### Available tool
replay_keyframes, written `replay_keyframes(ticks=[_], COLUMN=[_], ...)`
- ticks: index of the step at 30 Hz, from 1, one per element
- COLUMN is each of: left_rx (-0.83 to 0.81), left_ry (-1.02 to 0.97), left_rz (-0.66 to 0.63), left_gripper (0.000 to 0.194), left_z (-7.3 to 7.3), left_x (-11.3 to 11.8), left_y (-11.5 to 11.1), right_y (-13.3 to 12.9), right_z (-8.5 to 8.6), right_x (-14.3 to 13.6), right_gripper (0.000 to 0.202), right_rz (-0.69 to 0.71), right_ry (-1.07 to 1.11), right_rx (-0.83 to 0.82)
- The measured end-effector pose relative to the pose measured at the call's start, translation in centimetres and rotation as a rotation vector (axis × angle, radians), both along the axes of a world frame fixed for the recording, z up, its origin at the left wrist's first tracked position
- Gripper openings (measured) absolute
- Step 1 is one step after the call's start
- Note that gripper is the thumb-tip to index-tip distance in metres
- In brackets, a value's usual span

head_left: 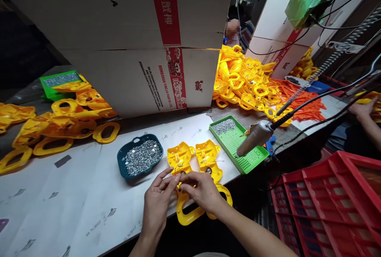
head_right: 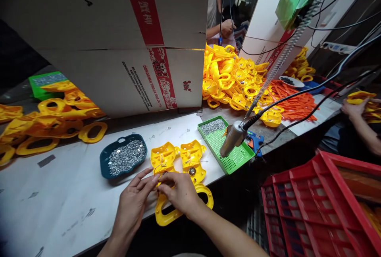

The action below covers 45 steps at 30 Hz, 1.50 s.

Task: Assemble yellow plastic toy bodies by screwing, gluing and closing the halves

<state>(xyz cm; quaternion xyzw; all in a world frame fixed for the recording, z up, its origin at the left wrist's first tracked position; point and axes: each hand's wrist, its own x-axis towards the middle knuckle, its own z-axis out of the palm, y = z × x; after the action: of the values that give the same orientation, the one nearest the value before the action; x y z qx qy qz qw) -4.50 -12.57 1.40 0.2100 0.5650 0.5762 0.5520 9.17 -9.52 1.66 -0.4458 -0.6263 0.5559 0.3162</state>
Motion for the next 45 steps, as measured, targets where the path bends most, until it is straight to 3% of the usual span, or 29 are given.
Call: replay_keyframes(ticks=[7,14,19,23,33,36,40,42,45], left_rx=[0.032,0.045,0.079,0.083,0.119,0.163,0.248,0.213,0.143], left_ry=[0.195,0.253,0.014,-0.048,0.066,0.265,1.006,1.293,1.441], left_rz=[0.053,-0.061,-0.085,-0.077,-0.081,-0.087,0.036,-0.015,-0.188], left_gripper=[0.052,0.048,0.047,0.041,0.037,0.039,0.016,0.015,0.019], left_z=[-0.7,0.0,0.1,-0.4,-0.3,-0.7,-2.1,-2.7,-3.4], left_x=[0.2,0.5,0.0,-0.4,0.3,0.0,-1.2,-1.5,-1.2], left_y=[0.2,0.3,0.6,0.5,0.6,-0.1,-2.0,-3.1,-4.2], right_y=[-0.4,-0.2,0.2,0.4,0.6,1.1,2.1,2.4,2.3], right_z=[-0.6,-0.6,-0.6,-0.1,-0.4,-0.2,-0.3,-0.6,-1.0], right_x=[-0.2,0.4,1.0,0.9,0.6,1.5,3.4,3.8,3.4], right_gripper=[0.024,0.018,0.028,0.039,0.039,0.035,0.026,0.018,0.011], right_rz=[0.048,0.013,0.014,0.083,0.074,0.082,0.023,0.047,0.165], right_ry=[-0.103,-0.105,0.133,0.268,0.161,0.09,-0.081,-0.181,-0.34], right_rx=[0.0,0.0,-0.271,-0.506,-0.501,-0.384,-0.106,0.051,0.272])
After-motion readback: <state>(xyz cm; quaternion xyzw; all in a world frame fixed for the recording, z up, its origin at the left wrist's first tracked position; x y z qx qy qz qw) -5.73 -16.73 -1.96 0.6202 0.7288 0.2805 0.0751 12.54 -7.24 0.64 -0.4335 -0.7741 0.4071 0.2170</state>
